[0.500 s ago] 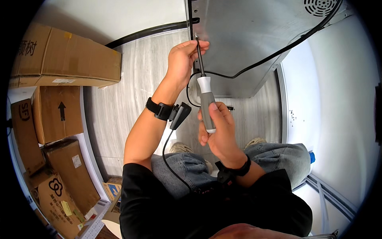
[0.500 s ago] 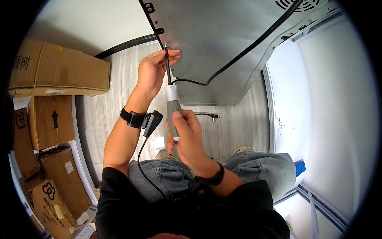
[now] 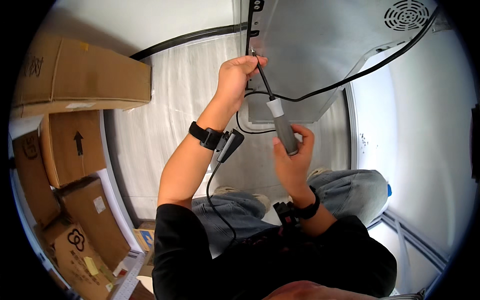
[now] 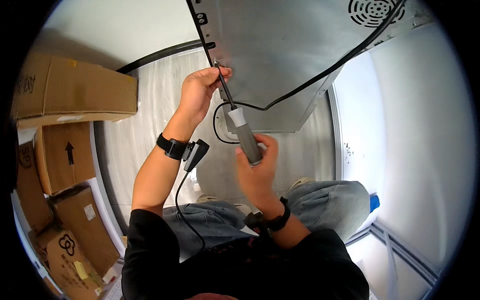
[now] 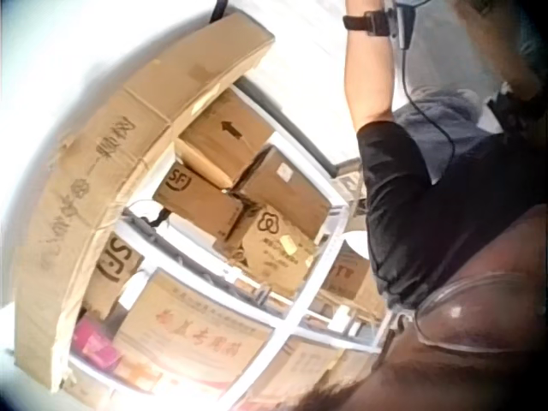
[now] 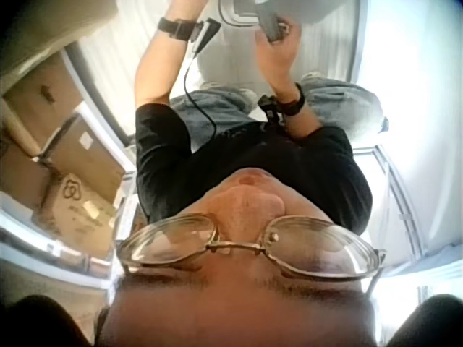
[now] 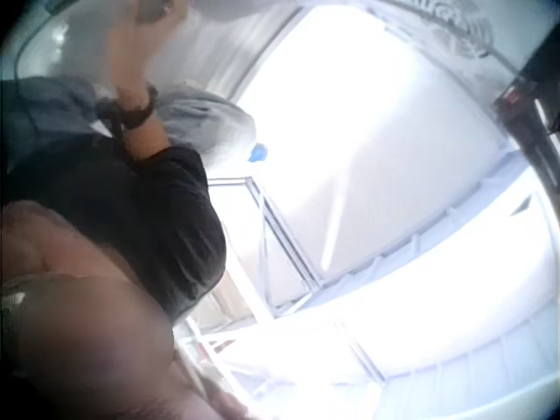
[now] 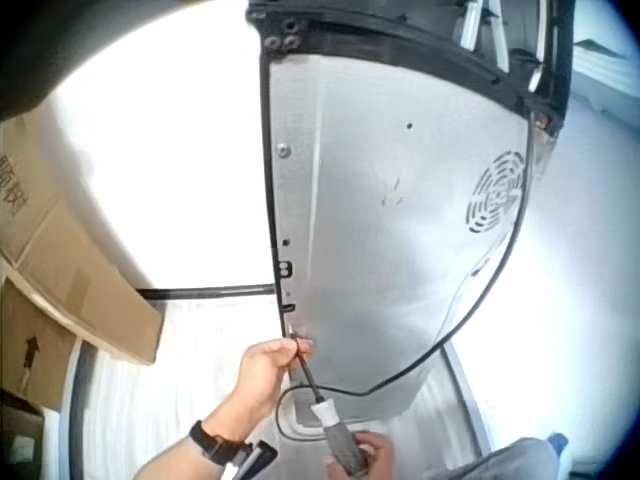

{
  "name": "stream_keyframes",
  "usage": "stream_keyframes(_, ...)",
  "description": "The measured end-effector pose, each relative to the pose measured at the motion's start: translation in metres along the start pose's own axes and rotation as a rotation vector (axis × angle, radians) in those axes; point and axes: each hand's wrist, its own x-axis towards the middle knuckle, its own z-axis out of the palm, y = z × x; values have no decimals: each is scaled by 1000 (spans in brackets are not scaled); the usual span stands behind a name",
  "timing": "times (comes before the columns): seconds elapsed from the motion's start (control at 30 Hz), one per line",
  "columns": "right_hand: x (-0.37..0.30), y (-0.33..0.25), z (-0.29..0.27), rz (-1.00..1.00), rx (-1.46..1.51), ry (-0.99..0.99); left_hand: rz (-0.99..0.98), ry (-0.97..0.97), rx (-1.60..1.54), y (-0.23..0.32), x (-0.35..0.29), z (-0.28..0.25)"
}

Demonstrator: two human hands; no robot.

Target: The person uses a screwdriver to tighten screws on the back panel of a large appliance. They repeatedly insert screws into holes and turn the screwdriver to secure them in place.

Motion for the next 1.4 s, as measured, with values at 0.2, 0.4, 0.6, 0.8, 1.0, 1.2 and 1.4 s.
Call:
stream_keyframes(0.2, -4, 3, 15, -509, -343, 323, -38, -13, -33, 2, 0, 0)
stream_keyframes(0.4, -18, 3, 39, -533, -329, 473, -88, -73, -49, 2, 2, -3)
stream_keyframes(0.6, -30, 1, 59, -261, -192, 415, -71, -121, -73, 3, 7, -6)
stream_keyframes(0.8, -24, -3, 69, -249, 12, 518, -61, -116, -88, 2, 4, -3)
stream_keyframes(1.0, -28, 4, 64, -197, -23, 520, -29, -97, -41, -3, 6, -3)
stream_keyframes(1.2, -23, -18, 47, 118, 150, 386, 0, -89, 1, -2, 0, -1)
stream_keyframes(1.4, -26, -17, 65, -261, 72, 520, 0, -79, -4, -8, 5, -1)
